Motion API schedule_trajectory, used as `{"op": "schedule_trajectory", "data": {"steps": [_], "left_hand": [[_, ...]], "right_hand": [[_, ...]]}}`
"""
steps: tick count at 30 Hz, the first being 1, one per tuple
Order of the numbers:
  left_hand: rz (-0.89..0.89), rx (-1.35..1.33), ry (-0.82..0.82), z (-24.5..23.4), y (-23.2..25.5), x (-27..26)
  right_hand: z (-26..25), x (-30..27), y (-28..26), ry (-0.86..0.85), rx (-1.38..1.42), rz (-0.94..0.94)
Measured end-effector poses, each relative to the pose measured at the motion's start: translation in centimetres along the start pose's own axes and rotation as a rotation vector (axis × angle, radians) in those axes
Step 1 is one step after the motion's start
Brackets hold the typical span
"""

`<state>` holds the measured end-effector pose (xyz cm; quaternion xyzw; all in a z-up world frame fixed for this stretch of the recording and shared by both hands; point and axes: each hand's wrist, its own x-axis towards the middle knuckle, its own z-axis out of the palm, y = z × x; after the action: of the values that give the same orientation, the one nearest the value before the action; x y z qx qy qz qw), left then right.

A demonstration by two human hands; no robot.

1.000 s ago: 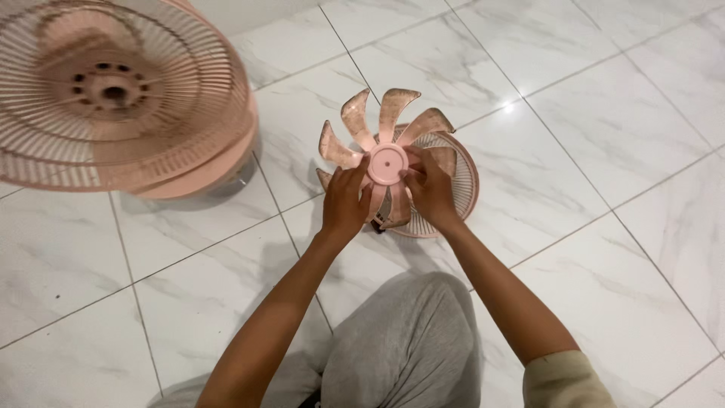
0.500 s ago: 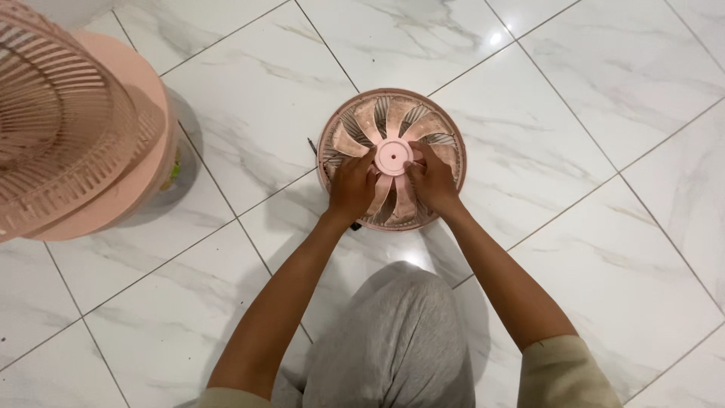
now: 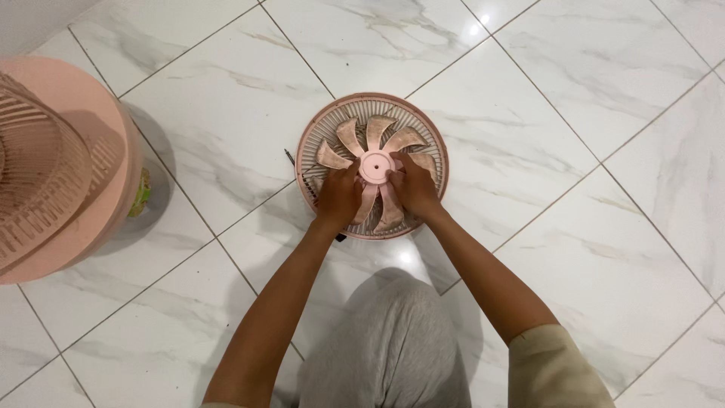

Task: The person uses a screwdriver to loosen a screw on the front grille of a pink electric fan, then removes the front grille, the fan blade, and the rear grille. The person places each removed part on the floor and adjusts the fan head.

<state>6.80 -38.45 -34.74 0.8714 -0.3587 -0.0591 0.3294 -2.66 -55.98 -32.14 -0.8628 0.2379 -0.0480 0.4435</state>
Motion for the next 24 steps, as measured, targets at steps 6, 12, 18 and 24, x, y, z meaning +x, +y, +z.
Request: {"op": "schedule_trajectory", "data": {"steps": [6,12,18,24], "left_hand": [[0.015,0.021,-0.013,-2.1,1.4,-0.4],[0.046,0.05,0.036,-6.1,3.7,-2.1],[0.048,0.044,-0.006,-11.9,5.0,-4.6],[0.043,0.058,0.016,-19.1,5.3,-8.7]], "right_hand": [[-0.8,-0.7,-0.4,0.02,-0.146,0.002],[-1.4,-2.4,-3.2,0.248,-0.381,-0.108],[-1.9,-3.7,-9.3,0.185,-0.355,-0.195],[-1.1,-6.4,-16.0,0.146,-0.265,-0.336]]}}
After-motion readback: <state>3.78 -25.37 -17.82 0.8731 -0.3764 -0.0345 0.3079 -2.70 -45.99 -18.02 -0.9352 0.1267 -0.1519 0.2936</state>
